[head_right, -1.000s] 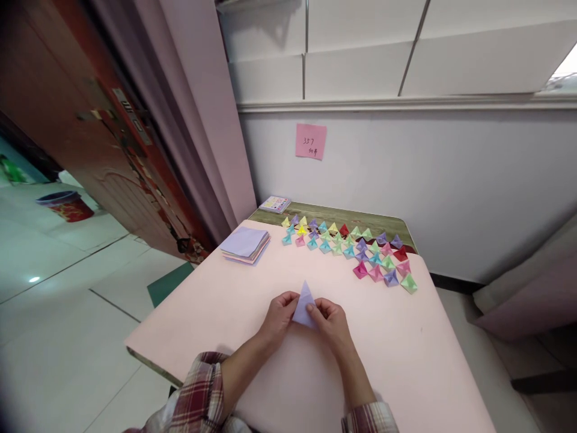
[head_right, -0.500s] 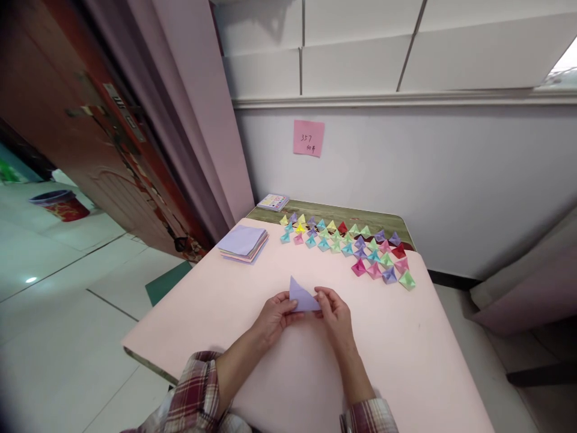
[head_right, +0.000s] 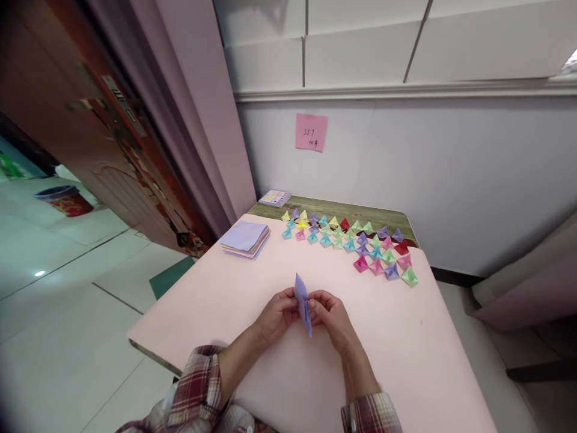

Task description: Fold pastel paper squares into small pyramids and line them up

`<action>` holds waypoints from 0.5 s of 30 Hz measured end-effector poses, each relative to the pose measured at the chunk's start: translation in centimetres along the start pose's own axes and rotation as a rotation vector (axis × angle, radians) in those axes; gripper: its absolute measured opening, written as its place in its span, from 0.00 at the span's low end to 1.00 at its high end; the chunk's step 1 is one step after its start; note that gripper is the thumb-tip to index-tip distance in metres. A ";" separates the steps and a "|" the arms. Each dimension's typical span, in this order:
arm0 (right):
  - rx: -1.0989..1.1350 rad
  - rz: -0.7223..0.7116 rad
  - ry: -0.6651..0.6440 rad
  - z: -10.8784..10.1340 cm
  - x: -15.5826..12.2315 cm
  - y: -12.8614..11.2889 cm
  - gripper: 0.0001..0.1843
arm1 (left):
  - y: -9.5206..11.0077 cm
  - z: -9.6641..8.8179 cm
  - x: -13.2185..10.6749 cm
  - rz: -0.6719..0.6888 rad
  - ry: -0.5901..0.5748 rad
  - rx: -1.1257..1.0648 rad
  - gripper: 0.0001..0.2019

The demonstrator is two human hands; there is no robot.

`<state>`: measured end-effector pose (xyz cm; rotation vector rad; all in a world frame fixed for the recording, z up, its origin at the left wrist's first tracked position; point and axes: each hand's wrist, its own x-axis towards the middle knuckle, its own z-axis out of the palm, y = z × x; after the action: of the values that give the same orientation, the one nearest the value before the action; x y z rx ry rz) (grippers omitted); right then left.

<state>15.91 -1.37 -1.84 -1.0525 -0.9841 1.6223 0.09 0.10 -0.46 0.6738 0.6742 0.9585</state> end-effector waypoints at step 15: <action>-0.070 -0.020 0.056 -0.4 0.5 0.8 0.22 | -0.8 -0.1 0.2 0.073 0.197 0.241 0.25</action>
<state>15.99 -1.02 -2.83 -1.1253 -1.0171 1.5437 0.48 0.01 -1.18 0.8265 0.9553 1.0288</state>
